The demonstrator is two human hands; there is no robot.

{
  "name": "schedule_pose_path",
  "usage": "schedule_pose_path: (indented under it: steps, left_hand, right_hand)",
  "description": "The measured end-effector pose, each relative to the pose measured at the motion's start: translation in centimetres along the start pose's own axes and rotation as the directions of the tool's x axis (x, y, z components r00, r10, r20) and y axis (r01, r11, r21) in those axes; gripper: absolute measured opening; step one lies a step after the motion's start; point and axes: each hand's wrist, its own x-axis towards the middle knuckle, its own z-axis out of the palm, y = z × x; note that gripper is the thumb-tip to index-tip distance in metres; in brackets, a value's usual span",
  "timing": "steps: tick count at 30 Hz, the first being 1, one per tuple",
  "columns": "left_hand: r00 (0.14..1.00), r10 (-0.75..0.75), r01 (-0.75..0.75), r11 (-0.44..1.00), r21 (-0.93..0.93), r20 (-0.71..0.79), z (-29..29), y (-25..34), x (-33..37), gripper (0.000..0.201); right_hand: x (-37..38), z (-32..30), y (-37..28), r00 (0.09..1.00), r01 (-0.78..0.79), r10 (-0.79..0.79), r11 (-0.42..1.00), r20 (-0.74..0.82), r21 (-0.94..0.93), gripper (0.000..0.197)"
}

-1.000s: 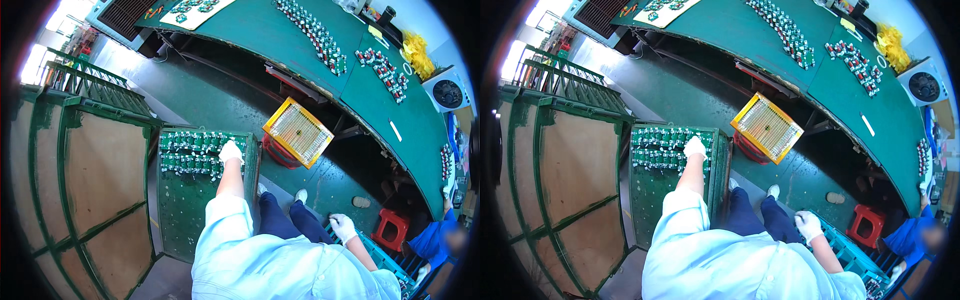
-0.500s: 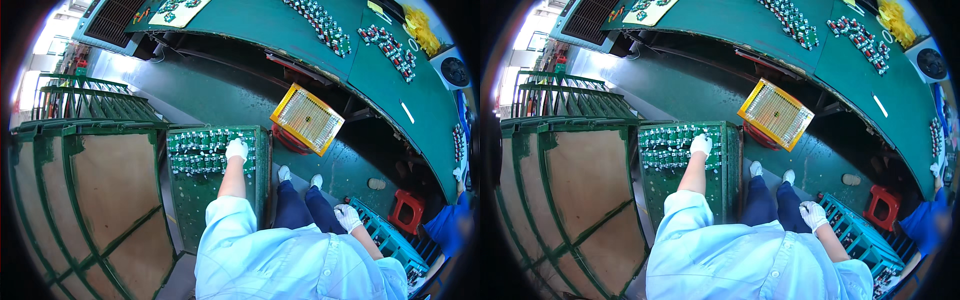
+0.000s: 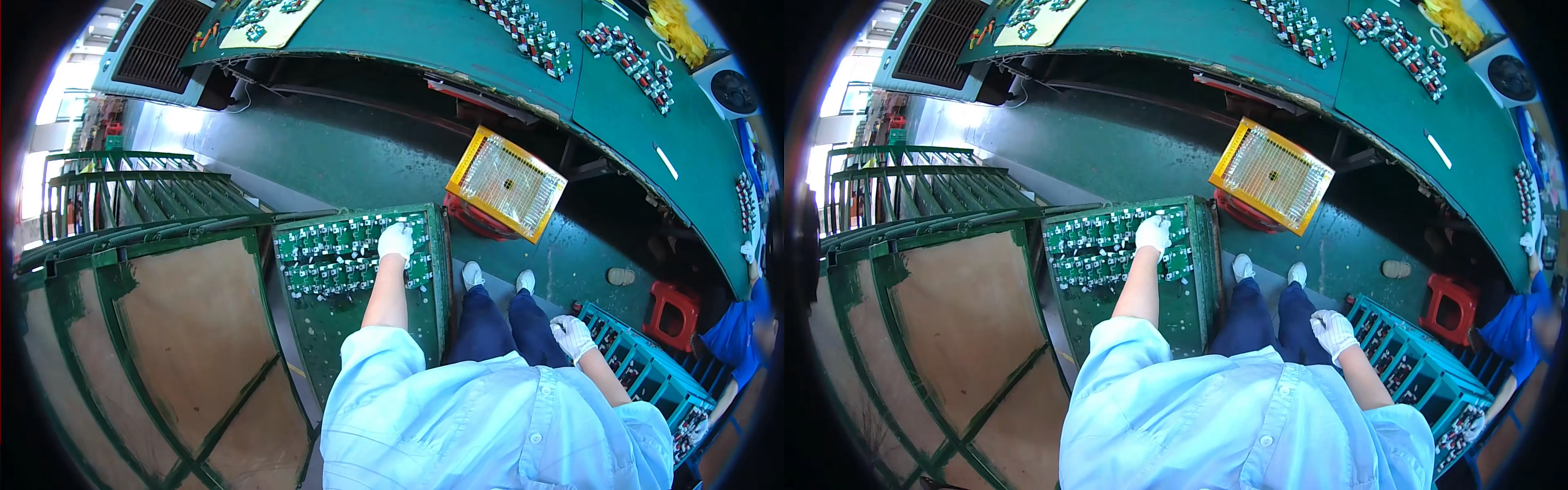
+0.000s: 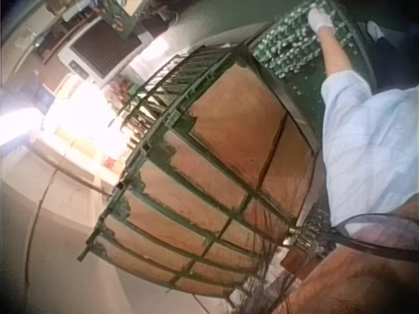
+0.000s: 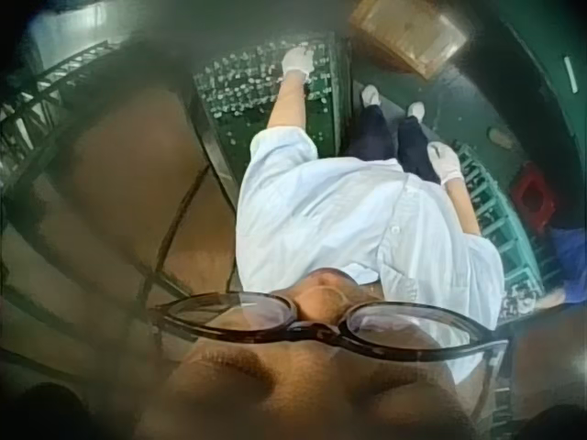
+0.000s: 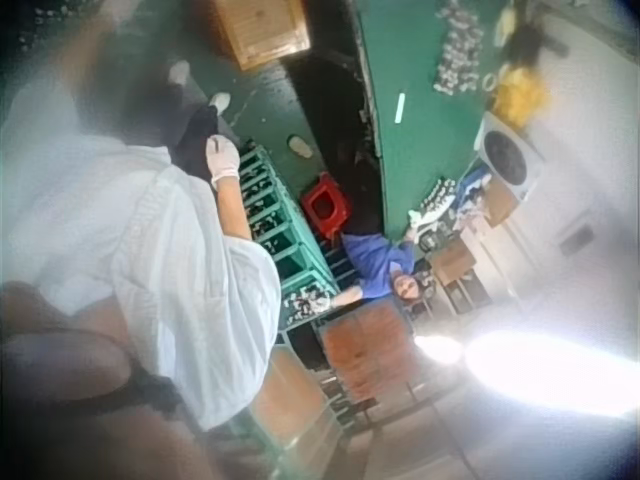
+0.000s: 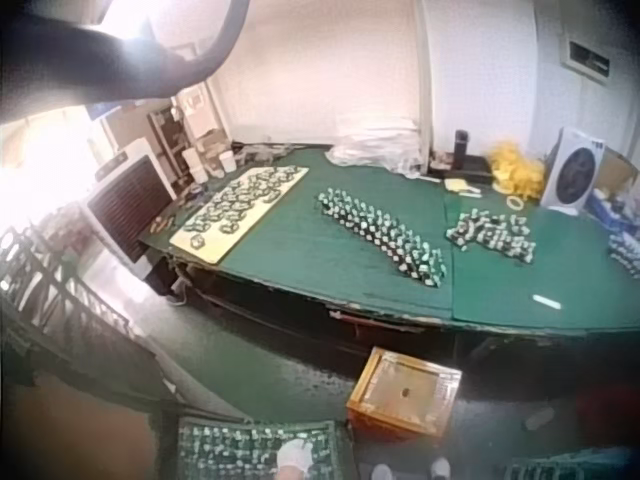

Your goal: Assembling electronic circuits and stacked circuit board components on a factory assembly line.

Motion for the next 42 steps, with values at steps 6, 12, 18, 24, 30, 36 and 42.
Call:
schedule_pose_path:
  steps: [6, 12, 18, 24, 30, 36, 42]
  left_hand:
    - [1.000, -0.022, 0.021, 0.987, 0.157, 0.009, -1.7, 4.3, -1.0, 0.029]
    - [0.997, 0.001, 0.015, 0.982, 0.191, -0.083, -7.0, 6.7, -2.4, 0.051]
    - [0.904, 0.411, -0.304, 0.811, 0.500, -0.118, -7.1, 4.3, 0.4, 0.052]
    - [0.938, 0.276, -0.347, 0.773, 0.532, 0.210, -7.1, 4.8, 0.0, 0.068]
    - [0.928, 0.361, -0.357, 0.786, 0.505, 0.094, -6.2, 3.9, 0.2, 0.066]
    - [0.957, 0.290, -0.222, 0.759, 0.612, -0.012, -9.3, 0.7, 2.3, 0.049]
    - [0.981, 0.106, -0.182, 0.777, 0.602, 0.159, -9.4, 0.5, 2.8, 0.052]
  right_hand:
    - [0.8, 1.7, 0.2, 1.000, -0.013, 0.013, 1.000, 0.016, 0.010, 0.023]
    - [0.8, 1.8, -0.2, 0.999, -0.033, 0.033, 0.999, 0.006, 0.019, 0.023]
    - [0.5, 0.9, -1.0, 0.995, -0.097, 0.097, 0.995, 0.027, 0.000, 0.023]
    - [0.0, 1.1, -0.4, 0.989, -0.148, 0.147, 0.989, 0.027, 0.032, 0.021]
    - [0.5, 1.3, 0.2, 0.979, -0.199, 0.198, 0.980, 0.053, 0.004, 0.022]
    - [0.4, 0.6, 0.3, 0.969, -0.244, 0.242, 0.969, 0.053, 0.036, 0.023]
    - [0.3, 1.5, 2.7, 0.948, -0.311, 0.307, 0.949, 0.087, 0.048, 0.022]
